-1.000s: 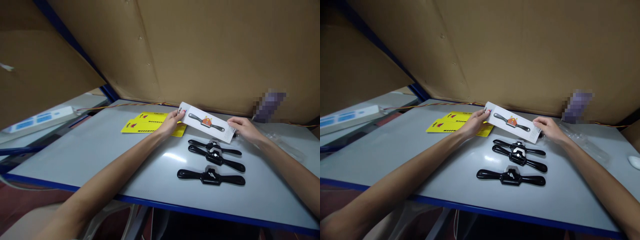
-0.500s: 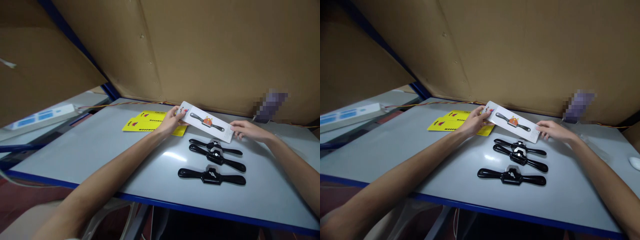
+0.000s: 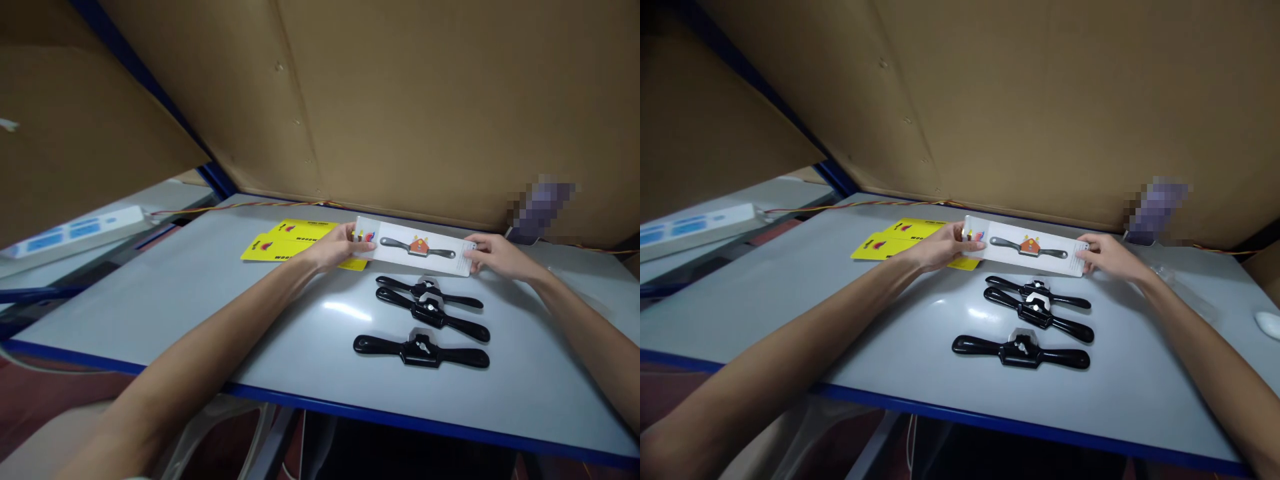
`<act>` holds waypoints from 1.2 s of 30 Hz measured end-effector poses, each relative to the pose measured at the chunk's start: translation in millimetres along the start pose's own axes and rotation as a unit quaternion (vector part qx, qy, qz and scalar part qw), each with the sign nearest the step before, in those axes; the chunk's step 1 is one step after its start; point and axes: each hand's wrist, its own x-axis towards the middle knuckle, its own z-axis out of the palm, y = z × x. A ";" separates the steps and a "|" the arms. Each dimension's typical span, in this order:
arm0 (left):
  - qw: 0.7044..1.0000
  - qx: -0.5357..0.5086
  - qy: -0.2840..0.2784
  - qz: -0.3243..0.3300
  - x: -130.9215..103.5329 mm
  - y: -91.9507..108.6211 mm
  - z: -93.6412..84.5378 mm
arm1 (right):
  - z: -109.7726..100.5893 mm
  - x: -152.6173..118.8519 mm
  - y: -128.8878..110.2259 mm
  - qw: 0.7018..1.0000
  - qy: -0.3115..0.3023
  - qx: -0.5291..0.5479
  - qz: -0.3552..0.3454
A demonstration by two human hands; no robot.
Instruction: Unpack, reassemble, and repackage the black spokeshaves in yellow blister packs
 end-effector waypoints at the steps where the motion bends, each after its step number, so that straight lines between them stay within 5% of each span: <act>1: 0.999 0.030 0.009 0.017 0.7 -0.6 0.9 | 1.3 -0.6 -1.4 1.000 0.014 -0.016 -0.011; 7: 0.951 0.212 0.122 0.188 1.8 4.9 -3.9 | 11.0 -2.9 2.8 0.943 0.204 -0.230 -0.128; 10: 0.900 0.336 0.163 0.226 1.6 4.4 -23.0 | 12.0 -1.3 16.5 0.916 0.227 -0.292 -0.156; 15: 0.800 0.572 0.068 0.169 6.9 -11.8 -52.0 | 11.7 -1.7 27.0 0.892 0.228 -0.377 -0.098; 18: 0.778 0.608 0.028 0.156 10.8 -19.9 -56.2 | 12.0 -4.4 20.4 0.883 0.191 -0.421 -0.083; 22: 0.765 0.620 0.055 0.168 11.5 -18.0 -55.0 | -1.3 -7.6 10.4 0.883 0.204 -0.415 -0.079; 27: 0.760 0.597 0.041 0.253 0.5 -0.5 -37.6 | -46.3 -29.5 15.9 0.879 0.276 -0.382 -0.072; 32: 0.762 0.563 -0.129 0.291 -15.6 7.3 6.5 | -70.9 -81.5 46.4 0.865 0.315 -0.388 -0.040; 36: 0.773 0.527 -0.192 0.295 -19.1 1.9 26.9 | -69.7 -110.3 74.4 0.860 0.256 -0.440 -0.049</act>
